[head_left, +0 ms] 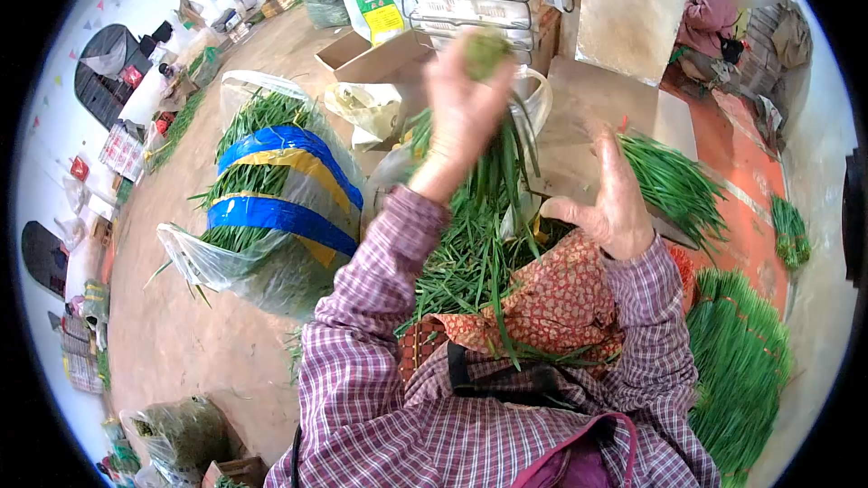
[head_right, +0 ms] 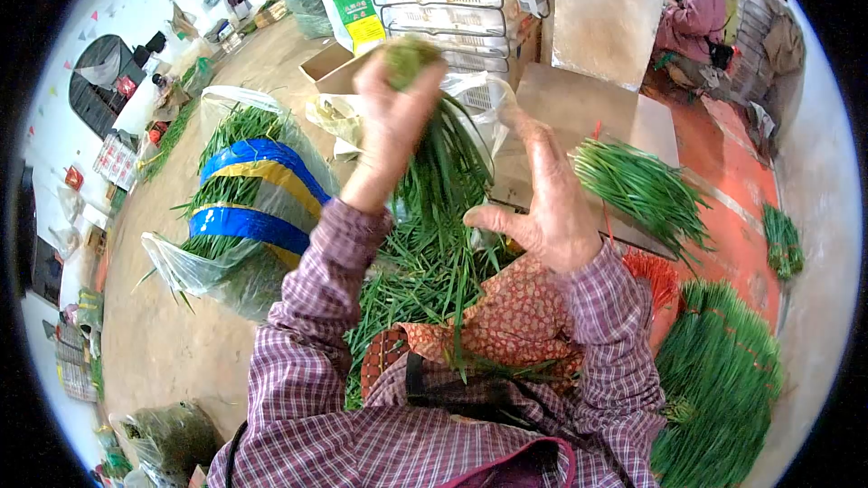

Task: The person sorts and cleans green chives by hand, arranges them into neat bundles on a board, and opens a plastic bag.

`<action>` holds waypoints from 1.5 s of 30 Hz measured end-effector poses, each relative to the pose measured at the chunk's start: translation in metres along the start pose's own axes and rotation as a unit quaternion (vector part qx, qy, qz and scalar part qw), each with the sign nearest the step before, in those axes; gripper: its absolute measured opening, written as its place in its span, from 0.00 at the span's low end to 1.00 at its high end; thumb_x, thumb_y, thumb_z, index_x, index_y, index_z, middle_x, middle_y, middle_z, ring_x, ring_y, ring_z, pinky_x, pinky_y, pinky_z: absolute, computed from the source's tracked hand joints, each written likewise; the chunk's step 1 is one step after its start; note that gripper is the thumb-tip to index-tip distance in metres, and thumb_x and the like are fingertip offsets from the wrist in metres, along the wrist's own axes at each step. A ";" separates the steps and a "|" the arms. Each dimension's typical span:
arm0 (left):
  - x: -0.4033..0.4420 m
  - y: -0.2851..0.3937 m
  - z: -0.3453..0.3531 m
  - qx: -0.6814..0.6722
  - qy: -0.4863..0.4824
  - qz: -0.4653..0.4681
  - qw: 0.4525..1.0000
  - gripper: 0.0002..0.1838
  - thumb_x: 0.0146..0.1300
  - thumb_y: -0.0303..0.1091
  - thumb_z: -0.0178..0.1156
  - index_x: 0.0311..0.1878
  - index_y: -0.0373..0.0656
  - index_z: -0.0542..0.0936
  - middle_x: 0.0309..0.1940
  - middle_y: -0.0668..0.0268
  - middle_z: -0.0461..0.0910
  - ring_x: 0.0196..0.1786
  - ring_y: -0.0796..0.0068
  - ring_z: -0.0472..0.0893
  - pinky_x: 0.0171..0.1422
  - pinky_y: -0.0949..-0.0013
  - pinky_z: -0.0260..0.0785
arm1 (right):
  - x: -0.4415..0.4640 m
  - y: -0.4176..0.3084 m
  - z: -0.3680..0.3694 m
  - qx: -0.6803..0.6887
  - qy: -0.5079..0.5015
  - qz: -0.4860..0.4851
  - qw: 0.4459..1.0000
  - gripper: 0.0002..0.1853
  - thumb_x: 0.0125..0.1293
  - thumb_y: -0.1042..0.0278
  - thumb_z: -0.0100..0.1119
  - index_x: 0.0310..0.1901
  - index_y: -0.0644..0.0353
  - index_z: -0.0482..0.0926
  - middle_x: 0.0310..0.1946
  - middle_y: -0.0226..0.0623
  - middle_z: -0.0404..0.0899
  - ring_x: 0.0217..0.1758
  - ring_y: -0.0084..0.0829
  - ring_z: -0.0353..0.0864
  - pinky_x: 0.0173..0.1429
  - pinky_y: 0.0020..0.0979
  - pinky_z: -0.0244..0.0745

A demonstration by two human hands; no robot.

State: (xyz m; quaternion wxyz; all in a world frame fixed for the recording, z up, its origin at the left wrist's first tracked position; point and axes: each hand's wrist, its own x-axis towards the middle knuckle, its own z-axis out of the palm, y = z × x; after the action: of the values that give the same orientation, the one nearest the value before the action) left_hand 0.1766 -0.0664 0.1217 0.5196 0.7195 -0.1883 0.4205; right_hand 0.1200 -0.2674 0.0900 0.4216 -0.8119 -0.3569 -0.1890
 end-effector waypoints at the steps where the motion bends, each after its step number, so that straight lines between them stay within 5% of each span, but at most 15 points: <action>1: -0.008 0.017 0.015 0.009 -0.008 0.063 0.998 0.10 0.49 0.23 0.63 0.36 0.45 0.80 0.30 0.64 0.82 0.32 0.70 0.82 0.39 0.70 0.76 | 0.000 0.005 0.004 -0.002 -0.003 -0.007 1.000 0.56 0.48 0.31 0.68 0.68 0.66 0.57 0.64 0.50 0.64 0.69 0.46 0.64 0.71 0.46 0.62; 4: -0.040 0.041 0.059 0.140 -0.019 0.256 0.956 0.16 0.38 0.28 0.66 0.34 0.43 0.77 0.30 0.61 0.78 0.34 0.60 0.80 0.36 0.62 0.72 | 0.000 0.029 0.028 0.139 0.033 0.039 0.989 0.50 0.49 0.42 0.72 0.66 0.66 0.61 0.62 0.48 0.67 0.68 0.44 0.64 0.70 0.42 0.60; 6: -0.057 0.066 0.077 0.139 -0.084 0.249 0.955 0.13 0.39 0.32 0.62 0.32 0.46 0.73 0.24 0.65 0.69 0.30 0.65 0.74 0.33 0.61 0.67 | -0.002 0.030 0.034 0.157 0.039 0.049 0.986 0.48 0.49 0.43 0.73 0.65 0.66 0.62 0.60 0.48 0.68 0.66 0.44 0.65 0.68 0.42 0.61; 13: -0.098 0.096 0.105 0.105 -0.230 0.238 0.938 0.10 0.45 0.31 0.60 0.33 0.45 0.72 0.26 0.66 0.70 0.34 0.65 0.75 0.40 0.63 0.66 | -0.022 0.021 0.024 0.095 0.051 0.035 0.994 0.43 0.47 0.48 0.73 0.61 0.64 0.66 0.56 0.46 0.71 0.60 0.44 0.69 0.63 0.41 0.65; 17: -0.097 0.109 0.108 0.007 -0.249 0.208 0.946 0.13 0.44 0.30 0.62 0.36 0.44 0.74 0.27 0.64 0.72 0.35 0.62 0.77 0.39 0.61 0.68 | -0.036 0.010 0.007 0.035 0.069 0.005 0.997 0.41 0.46 0.50 0.73 0.59 0.63 0.68 0.53 0.46 0.73 0.56 0.44 0.72 0.60 0.41 0.67; 21: -0.078 0.130 0.103 -0.255 -0.227 0.140 0.930 0.16 0.40 0.30 0.68 0.36 0.41 0.76 0.27 0.61 0.76 0.33 0.58 0.78 0.36 0.58 0.68 | -0.051 -0.002 -0.021 -0.041 0.093 -0.026 0.994 0.38 0.45 0.53 0.73 0.57 0.62 0.70 0.50 0.45 0.75 0.53 0.44 0.74 0.57 0.41 0.69; 23: -0.071 0.142 0.107 -0.438 -0.220 0.086 0.867 0.15 0.39 0.26 0.66 0.33 0.38 0.75 0.27 0.56 0.76 0.34 0.53 0.78 0.39 0.58 0.67 | -0.056 -0.006 -0.040 -0.084 0.109 -0.038 0.990 0.37 0.45 0.54 0.73 0.56 0.62 0.71 0.49 0.45 0.76 0.51 0.45 0.75 0.56 0.41 0.71; 29: -0.064 0.147 0.154 -0.555 -0.126 0.099 0.816 0.10 0.45 0.23 0.66 0.32 0.39 0.77 0.31 0.63 0.77 0.41 0.63 0.78 0.48 0.64 0.70 | -0.071 0.000 -0.118 -0.255 0.167 -0.030 0.952 0.33 0.44 0.58 0.73 0.53 0.60 0.74 0.45 0.44 0.79 0.46 0.45 0.79 0.51 0.41 0.74; 32: -0.066 0.116 0.180 -0.611 -0.177 -0.047 0.770 0.09 0.52 0.24 0.65 0.37 0.39 0.78 0.41 0.63 0.81 0.53 0.67 0.78 0.62 0.62 0.68 | -0.065 0.032 -0.158 -0.366 0.129 -0.003 0.921 0.31 0.43 0.60 0.73 0.51 0.59 0.76 0.43 0.43 0.80 0.43 0.45 0.81 0.49 0.41 0.76; 33: -0.068 0.090 0.195 -0.653 -0.194 -0.209 0.701 0.12 0.55 0.27 0.66 0.43 0.39 0.78 0.45 0.62 0.81 0.55 0.67 0.77 0.64 0.62 0.67 | -0.062 0.051 -0.166 -0.391 0.109 0.006 0.914 0.31 0.43 0.60 0.73 0.51 0.59 0.76 0.42 0.43 0.81 0.42 0.45 0.81 0.48 0.41 0.76; 35: -0.073 0.054 0.218 -0.681 -0.163 -0.311 0.643 0.19 0.56 0.28 0.66 0.52 0.40 0.75 0.52 0.61 0.79 0.58 0.67 0.76 0.66 0.62 0.67 | -0.055 0.092 -0.176 -0.440 0.023 0.023 0.898 0.36 0.38 0.63 0.76 0.53 0.57 0.75 0.42 0.42 0.80 0.42 0.44 0.81 0.47 0.41 0.75; 39: -0.082 -0.019 0.226 -0.567 -0.106 -0.407 0.708 0.35 0.60 0.41 0.64 0.68 0.40 0.63 0.65 0.56 0.68 0.65 0.64 0.70 0.71 0.59 0.61 | -0.045 0.158 -0.155 -0.418 -0.022 0.025 0.908 0.41 0.34 0.64 0.77 0.57 0.53 0.73 0.43 0.41 0.80 0.44 0.43 0.81 0.48 0.41 0.75; 41: -0.084 -0.071 0.223 -0.498 -0.089 -0.369 0.780 0.41 0.63 0.53 0.59 0.71 0.39 0.57 0.69 0.54 0.63 0.70 0.60 0.64 0.75 0.54 0.53 | -0.046 0.185 -0.140 -0.397 -0.078 0.099 0.909 0.44 0.34 0.66 0.78 0.60 0.48 0.71 0.42 0.40 0.80 0.45 0.42 0.80 0.49 0.42 0.75; 45: -0.101 -0.142 0.216 -0.344 -0.030 -0.456 0.820 0.41 0.67 0.60 0.50 0.72 0.39 0.56 0.71 0.53 0.61 0.74 0.58 0.58 0.76 0.53 0.45 | -0.042 0.221 -0.117 -0.362 -0.098 0.128 0.918 0.43 0.36 0.63 0.77 0.61 0.46 0.71 0.41 0.38 0.80 0.45 0.41 0.80 0.51 0.41 0.75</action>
State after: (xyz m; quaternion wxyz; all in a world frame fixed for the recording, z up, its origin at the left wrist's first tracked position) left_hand 0.3071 -0.2233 -0.0655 0.8601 0.5095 0.0134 0.0217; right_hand 0.2546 -0.4669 0.0102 0.0824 -0.9622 -0.1969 -0.1689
